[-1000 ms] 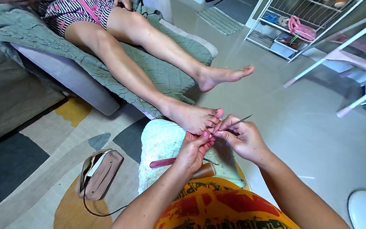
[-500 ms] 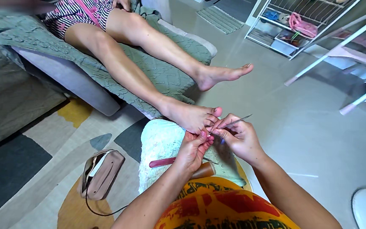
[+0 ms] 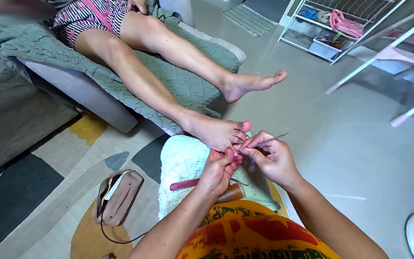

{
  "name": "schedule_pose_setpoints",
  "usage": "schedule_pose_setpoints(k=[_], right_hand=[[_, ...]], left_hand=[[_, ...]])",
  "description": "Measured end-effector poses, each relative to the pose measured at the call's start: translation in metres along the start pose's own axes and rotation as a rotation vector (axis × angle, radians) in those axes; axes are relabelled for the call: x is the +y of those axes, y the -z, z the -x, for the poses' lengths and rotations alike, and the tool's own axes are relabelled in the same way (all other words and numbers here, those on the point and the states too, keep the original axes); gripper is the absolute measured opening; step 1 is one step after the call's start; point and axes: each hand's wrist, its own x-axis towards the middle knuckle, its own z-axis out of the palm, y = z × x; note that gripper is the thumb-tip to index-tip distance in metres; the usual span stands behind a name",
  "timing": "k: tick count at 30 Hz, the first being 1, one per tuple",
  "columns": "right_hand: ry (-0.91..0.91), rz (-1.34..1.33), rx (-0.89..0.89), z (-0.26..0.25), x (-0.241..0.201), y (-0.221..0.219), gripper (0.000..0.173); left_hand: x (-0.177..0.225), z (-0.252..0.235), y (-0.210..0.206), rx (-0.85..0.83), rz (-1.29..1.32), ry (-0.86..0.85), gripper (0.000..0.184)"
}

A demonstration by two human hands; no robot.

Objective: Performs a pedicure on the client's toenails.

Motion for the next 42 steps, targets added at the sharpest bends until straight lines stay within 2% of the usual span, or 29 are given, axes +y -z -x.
schedule_pose_setpoints(k=[3,6,18,31,37,42], right_hand=[[-0.007,-0.001,0.026,-0.001,0.001,-0.001,0.006],[0.01,0.018,-0.023,0.001,-0.003,0.001,0.004],[0.095,0.301,-0.077,-0.003,-0.01,0.0,0.006],[0.031,0.121,-0.067,-0.006,-0.008,0.004,0.005],[0.113,0.276,-0.079,-0.004,-0.006,0.001,0.007],[0.109,0.259,-0.073,-0.006,-0.008,0.002,0.006]], left_hand=[[0.0,0.0,-0.002,0.006,-0.002,-0.005,0.021],[0.0,0.0,0.001,-0.001,0.001,-0.008,0.024],[0.001,0.0,0.0,0.028,-0.003,-0.017,0.024],[0.002,0.0,-0.003,0.042,-0.017,-0.018,0.024],[0.0,-0.001,-0.003,0.053,-0.019,-0.027,0.025],[0.001,0.0,-0.005,0.065,-0.022,-0.035,0.021]])
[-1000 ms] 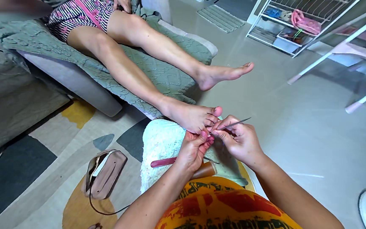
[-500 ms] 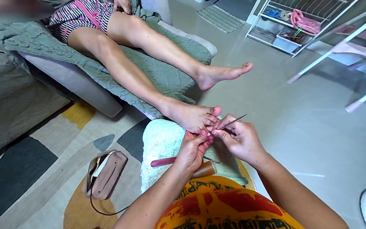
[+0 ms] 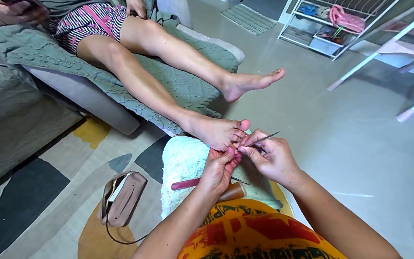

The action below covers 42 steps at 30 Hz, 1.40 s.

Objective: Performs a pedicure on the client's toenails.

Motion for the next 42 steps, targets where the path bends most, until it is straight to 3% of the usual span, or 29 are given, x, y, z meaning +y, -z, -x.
schedule_pose_setpoints(k=[6,20,42], right_hand=[[-0.048,-0.144,-0.03,0.003,0.004,0.004,0.003],[-0.068,-0.431,0.283,0.025,0.02,-0.031,0.009],[-0.094,-0.674,0.338,0.03,0.021,-0.035,0.013]], left_hand=[[0.0,0.0,0.006,-0.045,0.001,0.014,0.022],[0.0,0.0,0.009,-0.061,0.003,0.022,0.022],[-0.001,-0.001,0.009,-0.095,0.018,0.021,0.021]])
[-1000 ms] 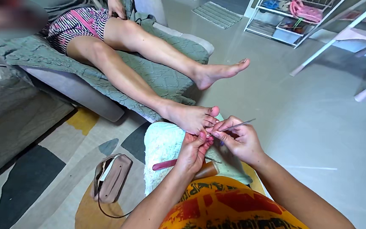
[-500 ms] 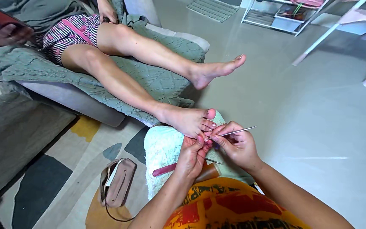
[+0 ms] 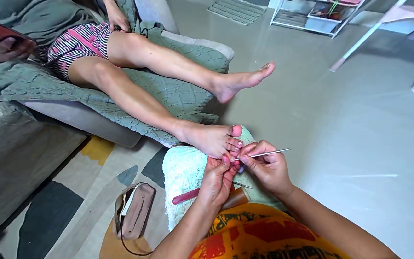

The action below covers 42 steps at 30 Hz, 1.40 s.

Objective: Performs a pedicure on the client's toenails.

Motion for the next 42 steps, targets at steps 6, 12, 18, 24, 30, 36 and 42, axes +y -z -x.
schedule_pose_setpoints(k=[6,12,18,24,30,36,42], right_hand=[[0.018,-0.015,0.048,0.002,0.009,-0.003,0.014],[0.018,-0.04,0.048,0.006,0.006,-0.005,0.015],[0.004,-0.077,0.085,0.007,0.005,-0.005,0.014],[0.005,-0.089,0.118,0.008,0.012,-0.007,0.015],[-0.019,-0.186,0.112,0.01,0.009,-0.006,0.014],[0.017,-0.169,0.146,0.008,0.017,-0.007,0.012],[-0.039,-0.245,0.151,0.008,0.017,-0.003,0.012]], left_hand=[[0.001,0.0,-0.001,0.019,-0.009,0.009,0.021],[0.0,0.0,0.0,0.005,0.0,0.008,0.021],[0.0,0.0,-0.001,0.0,0.005,0.006,0.021],[0.0,-0.001,-0.001,0.017,-0.006,0.003,0.019],[0.0,-0.001,-0.002,-0.015,-0.008,-0.001,0.018],[-0.002,-0.002,-0.004,0.016,-0.023,-0.014,0.02],[-0.004,-0.004,-0.006,0.031,-0.04,-0.025,0.018]])
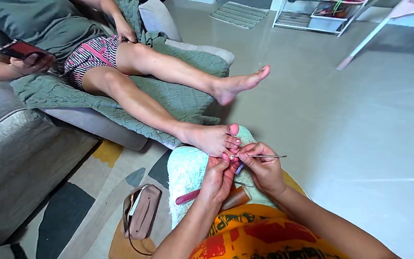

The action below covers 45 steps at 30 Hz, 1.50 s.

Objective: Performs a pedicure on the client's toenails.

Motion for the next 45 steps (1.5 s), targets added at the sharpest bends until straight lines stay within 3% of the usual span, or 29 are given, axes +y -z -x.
schedule_pose_setpoints(k=[18,29,45], right_hand=[[-0.123,-0.145,0.049,-0.001,-0.003,0.003,0.014],[-0.101,-0.002,0.074,0.007,-0.012,-0.005,0.013],[-0.087,0.002,0.048,0.001,-0.007,-0.001,0.014]], left_hand=[[0.001,-0.006,0.001,-0.038,0.04,0.04,0.016],[0.012,-0.005,0.004,-0.065,0.005,0.151,0.017],[0.002,-0.001,-0.002,-0.013,-0.012,0.041,0.021]])
